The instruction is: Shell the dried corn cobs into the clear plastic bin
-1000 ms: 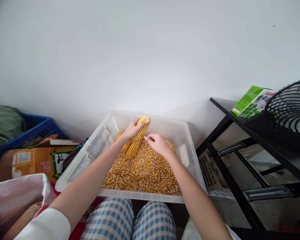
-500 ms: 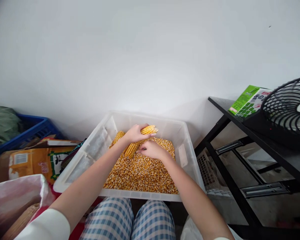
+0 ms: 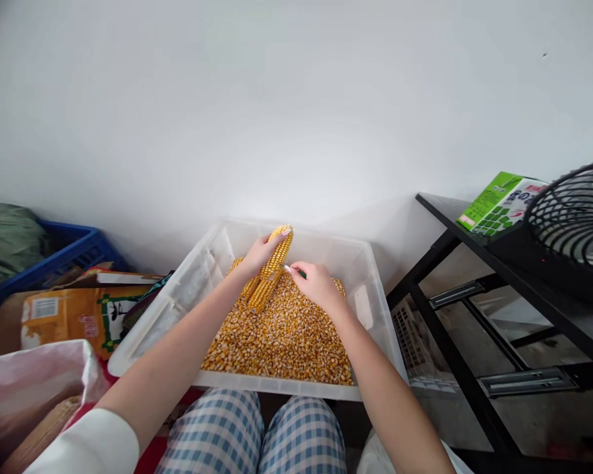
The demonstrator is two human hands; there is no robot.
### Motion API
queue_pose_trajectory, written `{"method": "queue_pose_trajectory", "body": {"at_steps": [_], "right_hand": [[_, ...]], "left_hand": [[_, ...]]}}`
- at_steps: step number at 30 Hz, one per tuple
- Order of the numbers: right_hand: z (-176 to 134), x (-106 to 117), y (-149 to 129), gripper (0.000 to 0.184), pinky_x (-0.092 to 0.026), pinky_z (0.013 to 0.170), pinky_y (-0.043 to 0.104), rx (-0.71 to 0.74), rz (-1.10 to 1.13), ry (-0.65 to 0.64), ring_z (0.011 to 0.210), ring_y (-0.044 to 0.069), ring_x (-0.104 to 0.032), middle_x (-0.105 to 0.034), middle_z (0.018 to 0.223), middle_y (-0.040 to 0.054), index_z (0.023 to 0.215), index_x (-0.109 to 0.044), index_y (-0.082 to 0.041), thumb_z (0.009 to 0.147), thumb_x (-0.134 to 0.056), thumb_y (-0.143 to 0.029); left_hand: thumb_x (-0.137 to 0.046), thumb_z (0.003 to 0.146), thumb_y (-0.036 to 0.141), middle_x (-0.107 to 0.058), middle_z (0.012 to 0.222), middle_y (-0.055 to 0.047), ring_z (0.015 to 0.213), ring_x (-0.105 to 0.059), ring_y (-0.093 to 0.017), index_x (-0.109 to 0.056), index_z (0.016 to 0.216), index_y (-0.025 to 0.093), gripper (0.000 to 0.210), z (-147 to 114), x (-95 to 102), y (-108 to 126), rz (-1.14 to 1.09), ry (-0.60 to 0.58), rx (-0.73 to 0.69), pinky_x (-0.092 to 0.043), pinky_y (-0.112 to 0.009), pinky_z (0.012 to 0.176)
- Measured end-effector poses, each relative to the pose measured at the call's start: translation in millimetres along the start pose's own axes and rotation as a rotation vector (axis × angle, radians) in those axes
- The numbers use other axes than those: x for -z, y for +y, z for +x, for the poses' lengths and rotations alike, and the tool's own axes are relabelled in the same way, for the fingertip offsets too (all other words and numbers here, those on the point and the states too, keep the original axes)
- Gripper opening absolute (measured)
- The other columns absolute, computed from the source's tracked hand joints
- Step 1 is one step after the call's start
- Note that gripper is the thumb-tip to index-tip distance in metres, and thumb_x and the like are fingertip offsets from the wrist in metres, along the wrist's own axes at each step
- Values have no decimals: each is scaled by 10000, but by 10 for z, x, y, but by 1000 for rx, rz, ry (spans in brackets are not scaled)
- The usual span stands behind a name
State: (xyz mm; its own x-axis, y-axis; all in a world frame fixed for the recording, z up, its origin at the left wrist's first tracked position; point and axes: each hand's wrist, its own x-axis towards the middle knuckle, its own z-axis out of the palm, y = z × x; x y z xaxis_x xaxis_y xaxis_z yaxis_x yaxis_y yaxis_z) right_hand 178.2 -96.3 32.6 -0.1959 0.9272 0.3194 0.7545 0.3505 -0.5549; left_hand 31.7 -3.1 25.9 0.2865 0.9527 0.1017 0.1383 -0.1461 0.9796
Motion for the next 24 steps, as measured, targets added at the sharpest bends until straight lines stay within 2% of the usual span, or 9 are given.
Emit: {"method": "queue_pose_trajectory", "body": {"at_steps": [7,14,19,24], "right_hand": [[-28,2,-82,254,-351,690,253,82,-182,20,752,152,-557,-650,861,58,901,-631,-194,862,-393,-275],[-25,0,-108,266,-323,645,248,135,-362,-2,682,133,-517,-603,769,45,804,-628,-188,868,-383,-268],[-28,-48,-112,229,-309,628,248,66,-307,25,685,140,-529,-619,788,47,805,-600,-187,862,-394,-269],[-41,-171,-148,199,-262,559,251,-66,-353,71,590,143,-521,-616,690,43,800,-559,-184,856,-386,-263]], "left_hand": [[-464,647,671,-588,711,-61,589,-526,-143,-589,891,130,606,15,-21,-52,-36,-10,55,-377,-237,504],[-478,618,683,-592,704,-50,618,-526,-154,-602,828,129,605,26,-18,-91,84,28,45,-370,-241,524],[-474,618,687,-600,691,-60,635,-547,-175,-596,851,123,622,32,-27,-80,65,89,59,-385,-261,550],[-417,660,695,-600,662,-71,654,-572,-202,-576,943,125,655,39,-95,-91,-7,166,77,-401,-295,571]]}}
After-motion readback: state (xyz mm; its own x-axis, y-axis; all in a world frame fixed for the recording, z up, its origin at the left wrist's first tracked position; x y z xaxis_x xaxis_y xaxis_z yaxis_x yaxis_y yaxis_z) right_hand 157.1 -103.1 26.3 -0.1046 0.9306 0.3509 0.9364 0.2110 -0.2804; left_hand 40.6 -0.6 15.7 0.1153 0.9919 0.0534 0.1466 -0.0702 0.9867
